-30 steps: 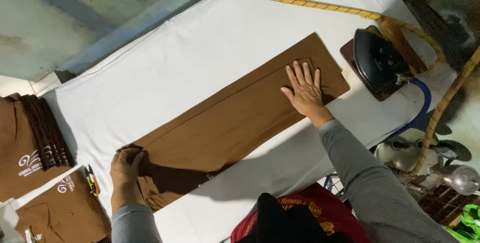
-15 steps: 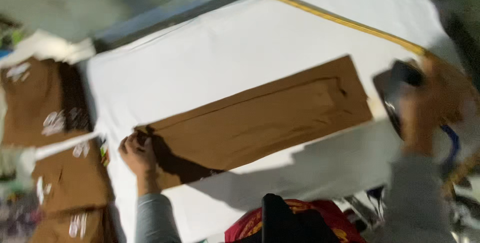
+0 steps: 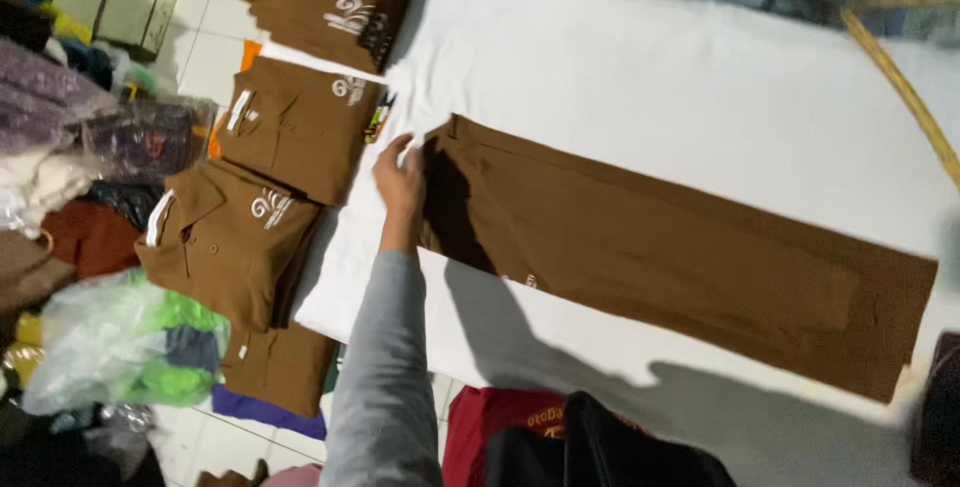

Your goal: The person irons brown shirts on a padded surface using a steam iron, then folds the ironed shirts and places them onto a stack.

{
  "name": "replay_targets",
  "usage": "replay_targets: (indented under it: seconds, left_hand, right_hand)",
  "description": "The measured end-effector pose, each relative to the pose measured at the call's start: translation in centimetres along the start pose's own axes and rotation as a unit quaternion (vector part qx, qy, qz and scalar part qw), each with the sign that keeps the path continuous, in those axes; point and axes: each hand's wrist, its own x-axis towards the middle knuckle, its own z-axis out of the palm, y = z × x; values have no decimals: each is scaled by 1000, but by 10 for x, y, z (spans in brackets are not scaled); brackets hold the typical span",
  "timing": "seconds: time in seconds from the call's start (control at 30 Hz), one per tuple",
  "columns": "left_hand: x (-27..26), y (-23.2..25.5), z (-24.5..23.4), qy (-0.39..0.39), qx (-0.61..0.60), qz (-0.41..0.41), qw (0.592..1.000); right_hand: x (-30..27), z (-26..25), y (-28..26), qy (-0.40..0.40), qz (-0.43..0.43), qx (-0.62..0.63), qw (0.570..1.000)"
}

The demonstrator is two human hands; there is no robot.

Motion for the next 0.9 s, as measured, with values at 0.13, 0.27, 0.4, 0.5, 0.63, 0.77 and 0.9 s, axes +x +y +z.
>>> replay_targets:
  seconds: [0.13, 0.27, 0.4, 0.5, 0.63, 0.77, 0.9]
  left_hand:
    - [41, 48, 11, -137, 86, -139, 977]
    - [49, 43, 42, -197, 173, -95, 960]
    - [49, 24, 57, -176, 196, -120, 957]
    - [41, 23, 48, -180, 171, -113, 962]
    - [-21, 74, -16, -90, 123, -43, 987]
    - [-92, 57, -33, -156, 201, -57, 965]
    - [-112, 37, -34, -203, 245, -42, 947]
  right_hand:
    - [37, -55, -39, -48, -24, -17, 998]
    - [115, -137, -125, -240, 282, 440, 818]
    - [220, -186, -265, -372, 174, 216, 886]
    - [258, -156, -323, -336, 45, 217, 915]
    - [315, -116, -389, -345, -35, 182, 920]
    - [357, -84, -431, -338, -80, 170, 922]
    - [370, -94, -443, -334, -78, 233, 910]
